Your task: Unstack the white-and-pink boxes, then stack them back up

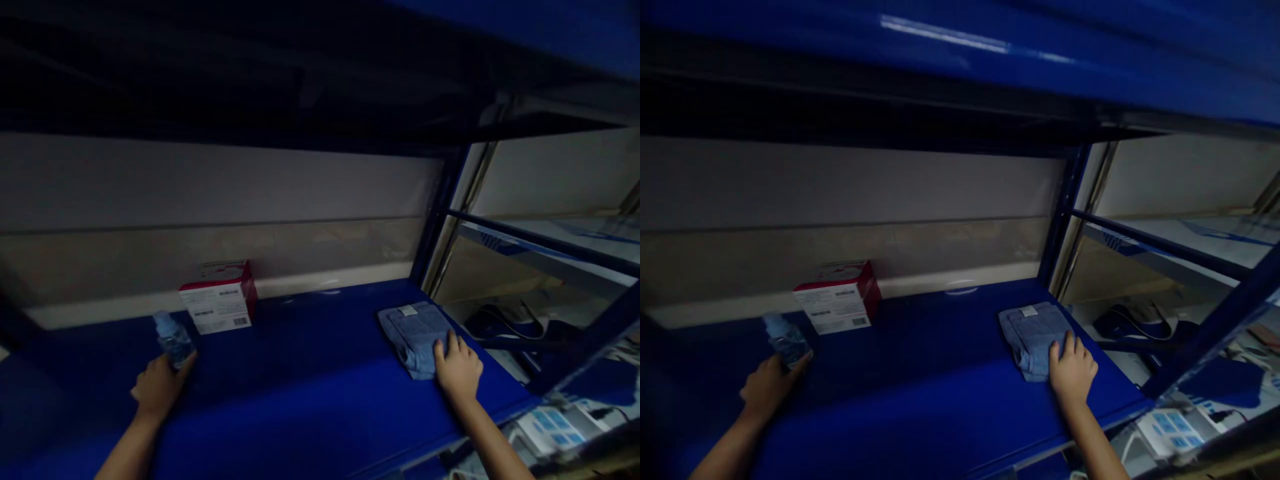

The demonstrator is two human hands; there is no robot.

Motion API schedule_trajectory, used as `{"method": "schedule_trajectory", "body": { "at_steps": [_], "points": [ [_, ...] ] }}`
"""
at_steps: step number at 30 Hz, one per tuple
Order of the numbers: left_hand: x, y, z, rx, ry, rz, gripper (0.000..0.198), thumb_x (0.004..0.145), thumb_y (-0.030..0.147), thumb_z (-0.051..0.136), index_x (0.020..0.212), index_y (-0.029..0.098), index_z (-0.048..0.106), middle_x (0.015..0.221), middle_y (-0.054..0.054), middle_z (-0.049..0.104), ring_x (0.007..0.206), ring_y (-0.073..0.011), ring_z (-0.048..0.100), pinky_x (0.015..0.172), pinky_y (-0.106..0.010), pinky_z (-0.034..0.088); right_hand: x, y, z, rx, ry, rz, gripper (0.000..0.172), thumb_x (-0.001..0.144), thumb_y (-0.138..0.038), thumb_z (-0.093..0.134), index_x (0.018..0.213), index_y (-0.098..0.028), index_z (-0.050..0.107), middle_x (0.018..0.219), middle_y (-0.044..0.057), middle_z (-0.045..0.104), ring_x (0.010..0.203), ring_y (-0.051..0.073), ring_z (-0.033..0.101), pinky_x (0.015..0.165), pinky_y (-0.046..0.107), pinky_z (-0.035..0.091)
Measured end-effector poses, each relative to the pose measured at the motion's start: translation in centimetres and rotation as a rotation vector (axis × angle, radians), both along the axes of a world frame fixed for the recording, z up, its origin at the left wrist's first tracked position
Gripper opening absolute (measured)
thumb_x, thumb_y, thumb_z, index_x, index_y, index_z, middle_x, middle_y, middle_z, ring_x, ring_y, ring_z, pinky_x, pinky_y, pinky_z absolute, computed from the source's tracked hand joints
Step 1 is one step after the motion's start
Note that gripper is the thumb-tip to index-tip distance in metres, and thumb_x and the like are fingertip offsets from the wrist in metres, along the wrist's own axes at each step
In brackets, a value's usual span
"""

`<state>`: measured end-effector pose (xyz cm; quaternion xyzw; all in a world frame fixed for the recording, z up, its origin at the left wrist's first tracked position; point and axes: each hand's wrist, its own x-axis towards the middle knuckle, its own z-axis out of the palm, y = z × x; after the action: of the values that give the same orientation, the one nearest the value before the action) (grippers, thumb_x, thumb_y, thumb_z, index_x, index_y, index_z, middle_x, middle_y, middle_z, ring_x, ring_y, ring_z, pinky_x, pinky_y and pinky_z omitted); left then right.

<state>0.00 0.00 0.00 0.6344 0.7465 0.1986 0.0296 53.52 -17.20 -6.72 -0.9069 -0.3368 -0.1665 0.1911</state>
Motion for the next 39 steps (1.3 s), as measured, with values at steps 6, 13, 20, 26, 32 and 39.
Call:
{"method": "schedule_trajectory", "body": {
  "at_steps": [6,13,20,26,32,39],
  "points": [
    [4.1,-4.3,-0.8,-0.058,0.135,-0.152,0.053,0.072,0.056,0.041,0.096,0.012,0.059,0.103,-0.018,0.059,0.094,-0.0359,0.054,0.071,-0.042,0.042,-0.5,-0.7,1.8,0.142,0.000,0.083,0.047,0.079,-0.029,0.033,0.115,-0.003,0.048,0.117,0.022,0.048,0.111,0.032,0.038,0.096,0.053,0.018],
    [11.8,-8.6,-2.9,0.095,0.047,-0.618,0.037,0.075,0.047,0.049,0.094,0.017,0.060,0.092,-0.010,0.062,0.086,-0.0272,0.056,0.075,-0.039,0.042,-14.4,0.6,4.7,0.436,0.438,0.734,0.030,0.079,-0.034,0.043,0.100,-0.015,0.051,0.100,0.012,0.057,0.096,0.023,0.051,0.086,0.036,0.040],
    [13.8,-9.8,-5.5,0.091,-0.072,-0.910,0.040,0.075,0.034,0.053,0.112,0.019,0.050,0.109,-0.013,0.058,0.102,-0.0294,0.053,0.087,-0.046,0.041,-26.5,1.3,4.5,0.333,0.594,0.941,0.031,0.079,-0.040,0.051,0.100,-0.018,0.054,0.091,0.008,0.060,0.087,0.023,0.055,0.078,0.037,0.043],
    [13.6,-9.8,-4.1,0.014,-0.195,-0.964,0.052,0.075,0.033,0.055,0.124,0.024,0.040,0.103,-0.007,0.060,0.099,-0.0252,0.054,0.089,-0.042,0.040,-21.1,3.0,3.9,0.405,0.518,0.790,0.035,0.081,-0.044,0.045,0.099,-0.015,0.054,0.092,0.011,0.060,0.087,0.023,0.056,0.077,0.034,0.043],
    [14.1,-10.5,-2.3,-0.023,-0.199,-0.966,0.033,0.078,0.027,0.050,0.111,0.022,0.049,0.102,-0.007,0.059,0.098,-0.0235,0.054,0.086,-0.039,0.041,-11.9,7.2,2.9,0.430,0.417,0.455,0.050,0.082,-0.053,0.033,0.100,-0.010,0.050,0.098,0.017,0.057,0.093,0.027,0.055,0.078,0.035,0.041],
    [14.3,-10.8,-2.1,-0.022,-0.177,-0.951,0.028,0.078,0.026,0.050,0.106,0.025,0.052,0.103,-0.006,0.060,0.095,-0.0224,0.055,0.085,-0.037,0.042,-8.3,9.2,1.6,0.403,0.425,0.439,0.046,0.082,-0.050,0.033,0.101,-0.011,0.046,0.102,0.017,0.056,0.096,0.026,0.055,0.078,0.034,0.042]
  ]
}}
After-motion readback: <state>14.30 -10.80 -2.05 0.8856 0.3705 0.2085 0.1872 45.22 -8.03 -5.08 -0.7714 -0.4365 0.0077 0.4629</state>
